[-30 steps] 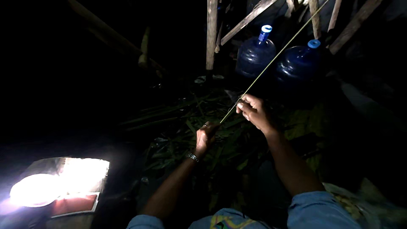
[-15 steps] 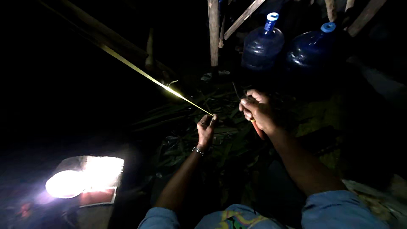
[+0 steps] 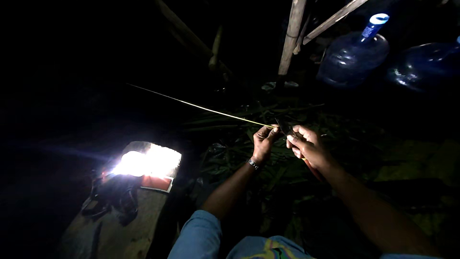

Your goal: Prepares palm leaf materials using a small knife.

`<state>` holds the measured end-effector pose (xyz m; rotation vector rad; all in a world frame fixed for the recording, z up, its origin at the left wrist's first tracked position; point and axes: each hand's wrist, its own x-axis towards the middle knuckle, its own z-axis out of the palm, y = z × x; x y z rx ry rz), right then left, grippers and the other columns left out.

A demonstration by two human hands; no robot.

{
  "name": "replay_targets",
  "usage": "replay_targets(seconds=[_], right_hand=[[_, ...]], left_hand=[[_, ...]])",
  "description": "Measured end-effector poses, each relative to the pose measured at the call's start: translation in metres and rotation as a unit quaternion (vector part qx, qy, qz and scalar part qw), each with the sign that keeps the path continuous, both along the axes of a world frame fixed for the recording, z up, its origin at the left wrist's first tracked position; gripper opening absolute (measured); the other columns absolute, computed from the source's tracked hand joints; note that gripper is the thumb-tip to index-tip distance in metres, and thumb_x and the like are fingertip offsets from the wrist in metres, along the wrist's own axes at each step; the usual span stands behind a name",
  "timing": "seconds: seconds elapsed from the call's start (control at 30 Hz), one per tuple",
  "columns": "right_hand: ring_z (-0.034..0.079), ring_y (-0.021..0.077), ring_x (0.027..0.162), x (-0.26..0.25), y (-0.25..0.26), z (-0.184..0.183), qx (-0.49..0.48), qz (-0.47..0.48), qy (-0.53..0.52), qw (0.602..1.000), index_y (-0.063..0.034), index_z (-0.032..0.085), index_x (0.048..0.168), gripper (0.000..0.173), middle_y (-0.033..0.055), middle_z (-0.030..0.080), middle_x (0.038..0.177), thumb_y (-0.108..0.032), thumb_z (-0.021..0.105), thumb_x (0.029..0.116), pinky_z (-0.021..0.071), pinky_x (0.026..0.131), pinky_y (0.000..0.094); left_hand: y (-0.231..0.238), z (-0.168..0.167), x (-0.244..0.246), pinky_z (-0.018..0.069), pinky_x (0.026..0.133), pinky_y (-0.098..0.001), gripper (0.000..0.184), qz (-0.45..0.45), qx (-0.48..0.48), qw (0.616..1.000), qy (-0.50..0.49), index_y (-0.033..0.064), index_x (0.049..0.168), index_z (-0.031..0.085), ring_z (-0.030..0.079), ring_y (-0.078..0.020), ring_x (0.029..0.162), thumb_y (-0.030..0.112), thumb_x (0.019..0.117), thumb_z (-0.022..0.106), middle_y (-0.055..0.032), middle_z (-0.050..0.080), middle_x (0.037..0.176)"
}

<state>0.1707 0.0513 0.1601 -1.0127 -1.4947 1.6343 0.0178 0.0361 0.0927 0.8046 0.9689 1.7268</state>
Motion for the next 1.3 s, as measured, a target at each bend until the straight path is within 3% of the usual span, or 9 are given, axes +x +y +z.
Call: replay_targets(seconds=[0.23, 0.3, 0.4, 0.53, 0.7, 0.83, 0.97, 1.17, 1.3], right_hand=[[0.045, 0.0033, 0.046, -0.001, -0.003, -0.001, -0.035, 0.003, -0.005, 0.999, -0.0021, 0.059, 0.108, 0.009, 0.0024, 0.062, 0.073, -0.004, 0.052, 0.1039, 0.0377, 0.043, 0.0166], [0.044, 0.0031, 0.045, -0.007, -0.006, 0.001, -0.095, -0.014, 0.011, 0.995, -0.0011, 0.056, 0.113, 0.010, 0.0032, 0.061, 0.073, -0.004, 0.050, 0.1056, 0.0375, 0.041, 0.0157], [0.043, 0.0042, 0.043, -0.015, -0.009, 0.001, -0.162, -0.083, 0.069, 0.981, -0.0005, 0.051, 0.130, 0.025, 0.0060, 0.060, 0.073, -0.002, 0.049, 0.1053, 0.0379, 0.039, 0.0163], [0.043, 0.0042, 0.041, -0.012, -0.002, 0.001, -0.154, -0.133, 0.119, 0.972, -0.0027, 0.047, 0.134, 0.030, 0.0073, 0.061, 0.074, 0.002, 0.047, 0.1044, 0.0375, 0.038, 0.0163], [0.043, 0.0049, 0.044, -0.007, 0.004, -0.001, -0.124, -0.114, 0.085, 0.982, -0.0027, 0.051, 0.131, 0.027, 0.0083, 0.061, 0.076, 0.000, 0.049, 0.1050, 0.0377, 0.040, 0.0172], [0.044, 0.0044, 0.047, -0.008, 0.001, 0.000, -0.146, -0.028, 0.023, 0.989, -0.0060, 0.042, 0.143, 0.038, 0.0054, 0.060, 0.079, -0.004, 0.049, 0.1060, 0.0380, 0.043, 0.0181], [0.041, 0.0037, 0.046, -0.011, 0.001, 0.003, -0.198, -0.037, 0.050, 0.978, -0.0057, 0.045, 0.139, 0.033, 0.0044, 0.056, 0.076, -0.005, 0.048, 0.1066, 0.0353, 0.041, 0.0167], [0.040, 0.0029, 0.044, -0.006, 0.011, 0.006, -0.196, -0.069, 0.056, 0.977, -0.0045, 0.048, 0.137, 0.033, 0.0056, 0.058, 0.075, 0.000, 0.048, 0.1047, 0.0338, 0.039, 0.0155], [0.040, 0.0031, 0.045, -0.004, 0.014, 0.003, -0.150, -0.088, 0.049, 0.984, -0.0048, 0.052, 0.136, 0.033, 0.0057, 0.058, 0.076, 0.001, 0.048, 0.1043, 0.0334, 0.040, 0.0159]], left_hand=[[0.000, -0.001, 0.001, 0.0588, 0.085, -0.0350, 0.015, -0.006, 0.034, 0.999, -0.028, 0.0029, 0.106, 0.070, 0.069, -0.0157, 0.089, 0.001, 0.1000, 0.056, -0.0080, 0.072, 0.099], [0.000, 0.002, 0.000, 0.0588, 0.086, -0.0358, 0.017, -0.006, 0.036, 0.998, -0.049, 0.0041, 0.109, 0.068, 0.070, -0.0166, 0.091, 0.002, 0.1016, 0.053, -0.0085, 0.072, 0.102], [0.000, 0.003, -0.002, 0.0583, 0.089, -0.0373, 0.018, -0.009, 0.044, 0.997, -0.069, 0.0053, 0.112, 0.068, 0.069, -0.0181, 0.094, 0.004, 0.1030, 0.052, -0.0090, 0.071, 0.106], [0.000, 0.009, 0.002, 0.0588, 0.091, -0.0401, 0.019, -0.027, 0.044, 0.995, -0.086, 0.0030, 0.112, 0.069, 0.071, -0.0217, 0.095, 0.003, 0.1033, 0.051, -0.0121, 0.072, 0.105], [-0.001, 0.011, 0.004, 0.0600, 0.088, -0.0411, 0.022, -0.019, 0.031, 0.995, -0.089, -0.0018, 0.110, 0.069, 0.072, -0.0224, 0.088, 0.006, 0.1048, 0.049, -0.0135, 0.073, 0.096], [0.000, 0.006, 0.003, 0.0605, 0.083, -0.0349, 0.019, 0.013, 0.039, 0.998, -0.047, 0.0005, 0.101, 0.073, 0.071, -0.0164, 0.087, 0.001, 0.1013, 0.054, -0.0089, 0.073, 0.098], [0.001, -0.001, 0.004, 0.0600, 0.084, -0.0340, 0.019, 0.015, 0.067, 0.998, -0.010, 0.0025, 0.095, 0.075, 0.070, -0.0152, 0.089, -0.001, 0.0990, 0.056, -0.0078, 0.073, 0.101], [0.004, -0.003, 0.002, 0.0586, 0.091, -0.0372, 0.016, 0.002, 0.079, 0.996, 0.028, 0.0003, 0.101, 0.075, 0.070, -0.0184, 0.097, 0.001, 0.0982, 0.059, -0.0102, 0.074, 0.106], [0.001, 0.005, 0.003, 0.0605, 0.088, -0.0408, 0.024, -0.018, 0.044, 0.999, -0.026, -0.0031, 0.110, 0.069, 0.071, -0.0221, 0.093, 0.005, 0.1044, 0.047, -0.0132, 0.071, 0.106]])
